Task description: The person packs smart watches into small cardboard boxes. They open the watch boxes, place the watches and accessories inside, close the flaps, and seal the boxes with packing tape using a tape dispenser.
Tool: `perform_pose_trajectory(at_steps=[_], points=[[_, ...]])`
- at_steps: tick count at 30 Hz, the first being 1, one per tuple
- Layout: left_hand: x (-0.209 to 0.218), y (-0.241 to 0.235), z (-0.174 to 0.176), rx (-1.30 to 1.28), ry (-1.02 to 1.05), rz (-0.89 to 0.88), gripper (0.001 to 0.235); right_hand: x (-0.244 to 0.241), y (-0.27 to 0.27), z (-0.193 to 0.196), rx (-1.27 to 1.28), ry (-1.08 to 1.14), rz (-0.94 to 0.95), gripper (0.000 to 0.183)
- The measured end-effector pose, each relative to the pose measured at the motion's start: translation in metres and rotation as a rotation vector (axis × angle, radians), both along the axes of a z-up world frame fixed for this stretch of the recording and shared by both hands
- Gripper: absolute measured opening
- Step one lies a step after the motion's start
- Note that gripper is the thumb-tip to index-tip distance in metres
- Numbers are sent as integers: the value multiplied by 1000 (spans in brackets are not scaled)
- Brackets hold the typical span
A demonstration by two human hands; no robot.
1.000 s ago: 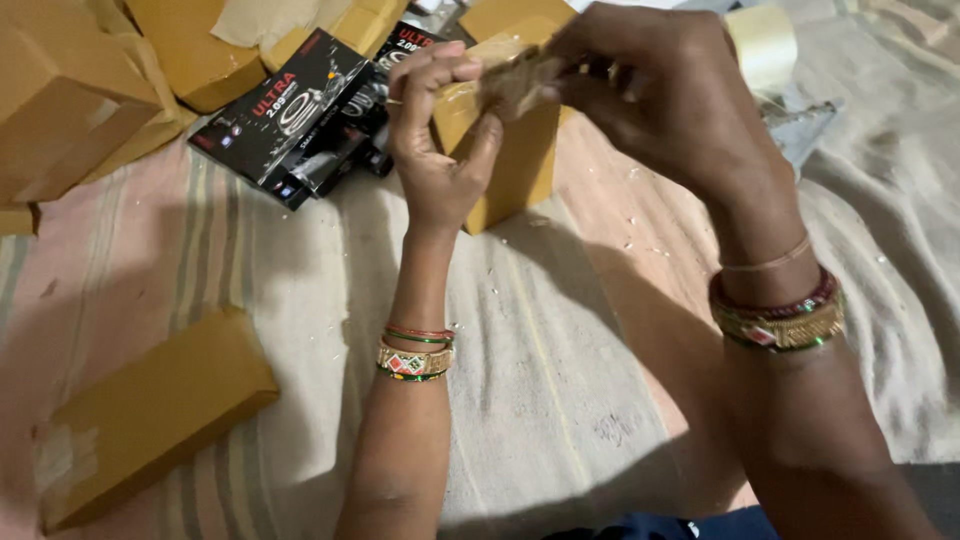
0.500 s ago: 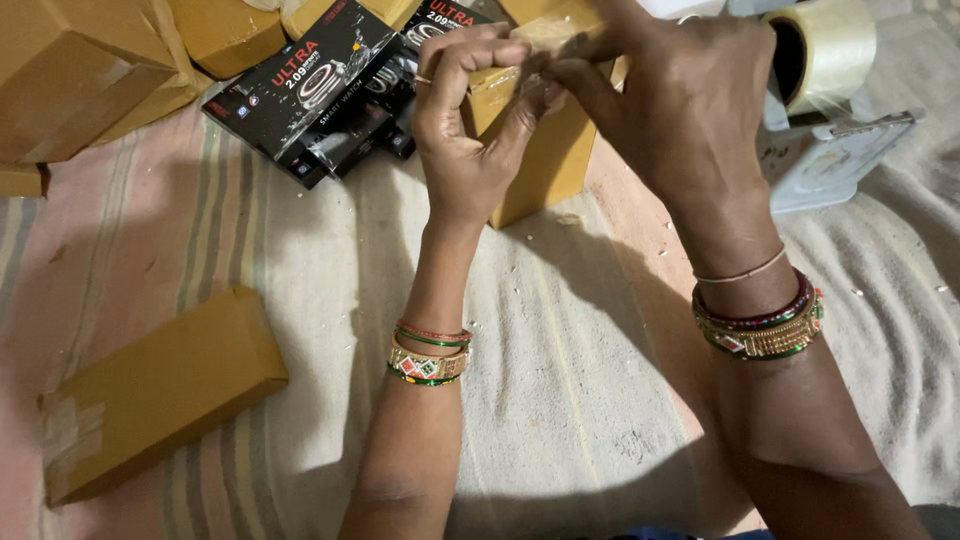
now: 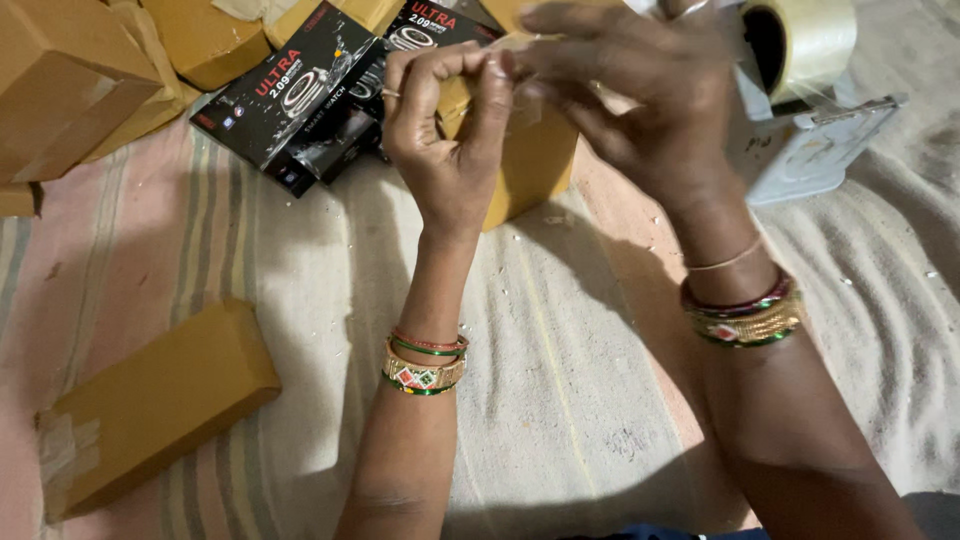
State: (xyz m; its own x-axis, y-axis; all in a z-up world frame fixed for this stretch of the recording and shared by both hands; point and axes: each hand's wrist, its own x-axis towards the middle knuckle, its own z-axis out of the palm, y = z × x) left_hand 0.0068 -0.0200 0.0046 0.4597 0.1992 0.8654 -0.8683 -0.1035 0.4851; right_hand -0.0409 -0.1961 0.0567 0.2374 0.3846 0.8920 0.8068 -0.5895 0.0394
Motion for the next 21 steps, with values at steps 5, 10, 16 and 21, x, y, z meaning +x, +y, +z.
perform_pose_trajectory(at_steps=[5,10,16,21], points=[[-7,0,2,46,-8,79,12,12,13,-2,44,44,36,22],[-5,7,9,243,-83,61,15,20,3,-10,143,237,157,22],[-1,13,0,176,-84,-43,19,25,1,-17,244,381,225,20],[3,12,-4,227,-51,15,16,25,0,-16,333,465,269,16]])
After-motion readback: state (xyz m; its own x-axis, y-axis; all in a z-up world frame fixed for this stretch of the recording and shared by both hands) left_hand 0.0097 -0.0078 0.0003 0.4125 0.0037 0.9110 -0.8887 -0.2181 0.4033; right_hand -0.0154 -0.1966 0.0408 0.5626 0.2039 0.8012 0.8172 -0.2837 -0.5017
